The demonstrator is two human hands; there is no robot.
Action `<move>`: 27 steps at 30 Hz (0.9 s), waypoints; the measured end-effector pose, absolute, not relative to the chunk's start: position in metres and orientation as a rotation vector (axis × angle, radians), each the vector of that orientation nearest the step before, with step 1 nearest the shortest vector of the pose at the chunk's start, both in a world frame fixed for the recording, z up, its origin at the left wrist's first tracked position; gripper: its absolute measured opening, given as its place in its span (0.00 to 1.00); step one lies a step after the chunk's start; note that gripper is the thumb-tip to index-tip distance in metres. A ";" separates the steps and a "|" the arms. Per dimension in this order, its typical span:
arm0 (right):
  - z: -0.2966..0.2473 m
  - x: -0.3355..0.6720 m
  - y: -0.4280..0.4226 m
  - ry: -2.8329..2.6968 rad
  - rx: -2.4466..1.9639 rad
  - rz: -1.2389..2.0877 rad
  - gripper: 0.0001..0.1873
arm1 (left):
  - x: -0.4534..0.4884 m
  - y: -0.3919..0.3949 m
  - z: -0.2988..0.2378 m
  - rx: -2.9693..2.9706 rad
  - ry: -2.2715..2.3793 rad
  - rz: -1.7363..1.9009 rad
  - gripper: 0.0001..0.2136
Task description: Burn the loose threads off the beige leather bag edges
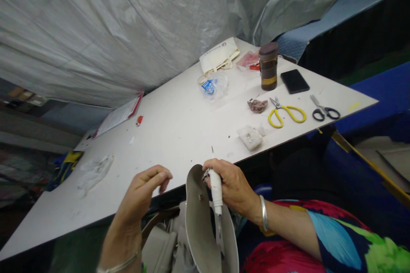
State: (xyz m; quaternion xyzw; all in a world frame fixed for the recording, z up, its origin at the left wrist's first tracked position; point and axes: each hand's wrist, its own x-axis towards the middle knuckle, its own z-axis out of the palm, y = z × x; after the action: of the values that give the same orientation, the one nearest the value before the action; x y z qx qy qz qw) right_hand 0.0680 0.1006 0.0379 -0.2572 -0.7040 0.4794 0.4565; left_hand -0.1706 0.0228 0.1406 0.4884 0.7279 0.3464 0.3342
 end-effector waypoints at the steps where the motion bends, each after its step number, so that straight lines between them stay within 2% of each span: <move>1: 0.036 0.068 0.100 -1.769 -0.631 1.143 0.14 | -0.166 0.026 0.135 1.339 1.860 0.896 0.09; 2: 0.033 0.068 0.099 -1.805 -0.621 1.110 0.14 | -0.160 0.029 0.129 1.406 1.804 0.866 0.12; 4: 0.027 0.071 0.099 -1.875 -0.568 1.067 0.13 | -0.149 0.035 0.117 1.505 1.666 0.776 0.26; 6: 0.023 0.076 0.101 -1.925 -0.490 1.066 0.12 | -0.142 0.046 0.107 1.536 1.525 0.696 0.32; 11: 0.013 0.085 0.105 -1.878 -0.518 1.073 0.12 | -0.136 0.084 0.085 1.459 1.251 0.502 0.23; 16: 0.006 0.107 0.104 -1.859 -0.761 1.049 0.11 | -0.104 0.093 0.073 1.330 1.316 0.412 0.15; 21: -0.002 0.135 0.099 -1.853 -0.950 1.063 0.12 | -0.072 0.086 0.078 1.426 1.396 0.294 0.15; 27: -0.013 0.148 0.099 -1.851 -0.934 1.026 0.09 | -0.076 0.108 0.062 1.406 1.095 0.264 0.17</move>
State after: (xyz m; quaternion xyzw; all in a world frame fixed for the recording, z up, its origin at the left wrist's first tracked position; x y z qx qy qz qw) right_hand 0.1482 0.0991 -0.0133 -0.3696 -0.7325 0.4059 0.4027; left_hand -0.0756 0.1080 0.0615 0.6118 0.4763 0.1149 0.6210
